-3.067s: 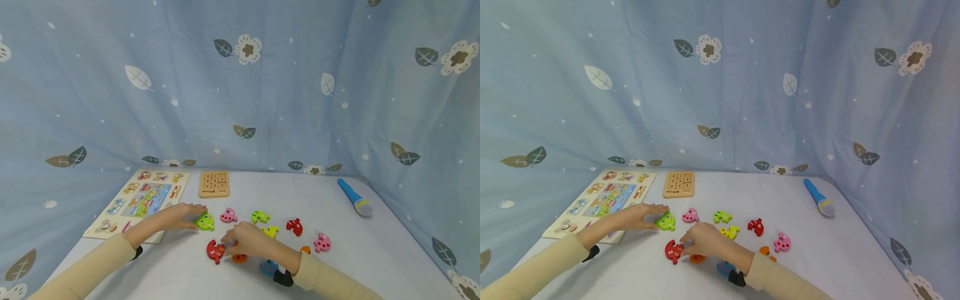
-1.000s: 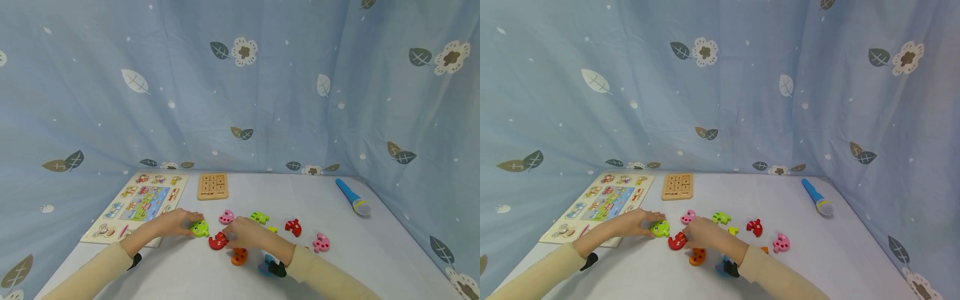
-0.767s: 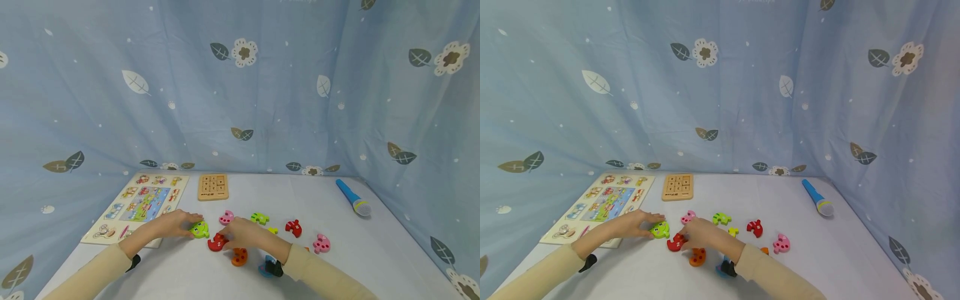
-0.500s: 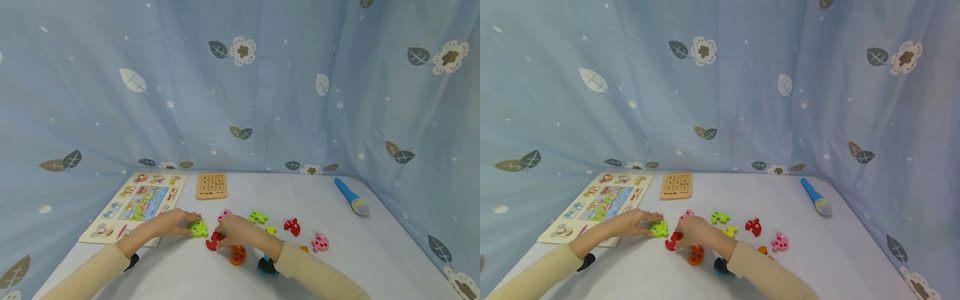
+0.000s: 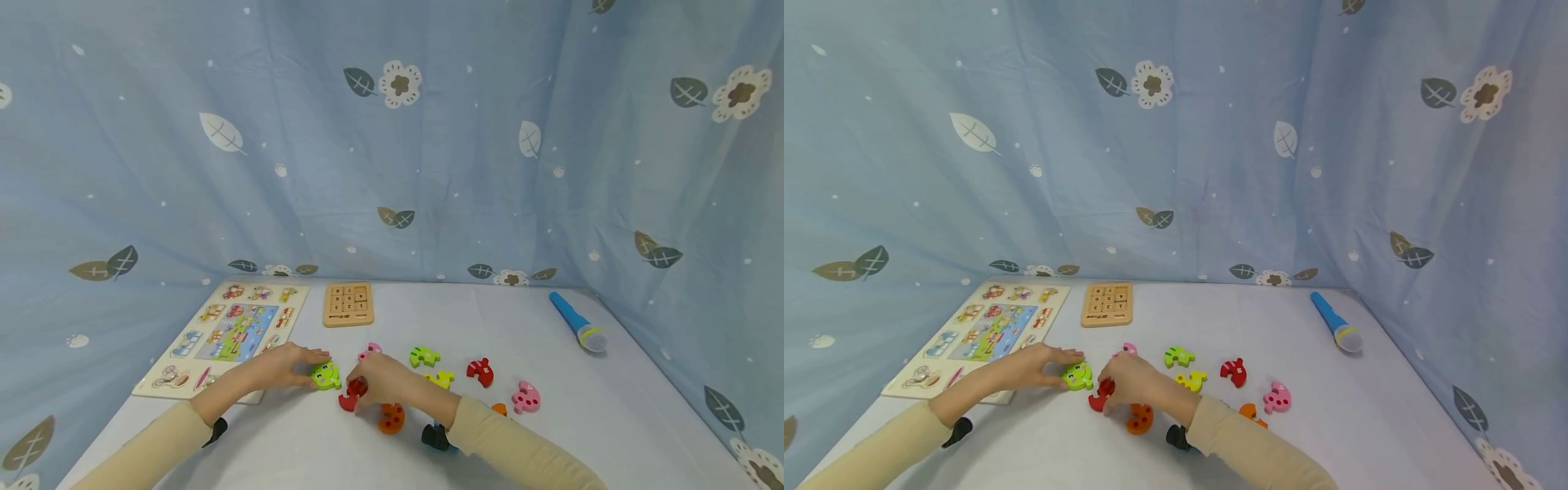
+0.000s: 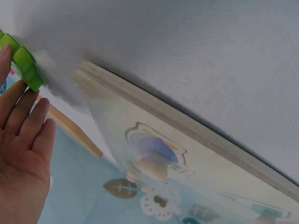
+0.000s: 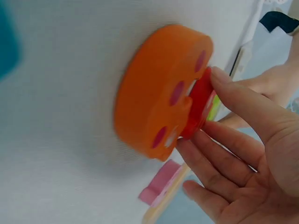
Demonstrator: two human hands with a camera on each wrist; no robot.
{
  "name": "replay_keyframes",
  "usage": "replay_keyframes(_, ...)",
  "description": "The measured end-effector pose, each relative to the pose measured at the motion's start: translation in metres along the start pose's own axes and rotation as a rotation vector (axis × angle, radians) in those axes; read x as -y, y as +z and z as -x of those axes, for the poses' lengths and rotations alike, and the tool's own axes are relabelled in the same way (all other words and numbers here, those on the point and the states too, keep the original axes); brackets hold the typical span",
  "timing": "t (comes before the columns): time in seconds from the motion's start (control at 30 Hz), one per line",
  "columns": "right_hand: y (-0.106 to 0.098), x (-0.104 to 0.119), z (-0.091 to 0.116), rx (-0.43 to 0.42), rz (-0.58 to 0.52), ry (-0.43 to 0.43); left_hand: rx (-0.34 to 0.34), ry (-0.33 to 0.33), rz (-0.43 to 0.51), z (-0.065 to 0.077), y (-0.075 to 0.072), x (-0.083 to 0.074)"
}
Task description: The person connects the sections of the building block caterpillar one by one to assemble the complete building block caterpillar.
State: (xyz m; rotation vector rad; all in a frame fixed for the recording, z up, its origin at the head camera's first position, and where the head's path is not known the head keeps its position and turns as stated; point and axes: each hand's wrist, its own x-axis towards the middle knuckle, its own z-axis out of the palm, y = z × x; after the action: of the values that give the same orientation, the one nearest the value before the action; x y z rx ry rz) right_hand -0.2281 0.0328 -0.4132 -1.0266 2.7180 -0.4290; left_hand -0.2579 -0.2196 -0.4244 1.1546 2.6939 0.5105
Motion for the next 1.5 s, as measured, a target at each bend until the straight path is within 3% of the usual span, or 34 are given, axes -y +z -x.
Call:
replay_keyframes(0.33, -0.001, -0.005, 0.004, -0.016, -0.071, -0.021, -0.009, 0.003, 0.014, 0.001, 0.001, 0.001)
replay_keyframes(1.0, -0.008, 0.002, -0.008, -0.085, 0.029, -0.153, -0.003, 0.015, 0.056, 0.007, 0.000, 0.002)
replay_keyframes(1.5, -0.003, 0.005, -0.019, -0.085, 0.090, -0.142, -0.011, 0.028, 0.057, 0.007, 0.001, 0.002)
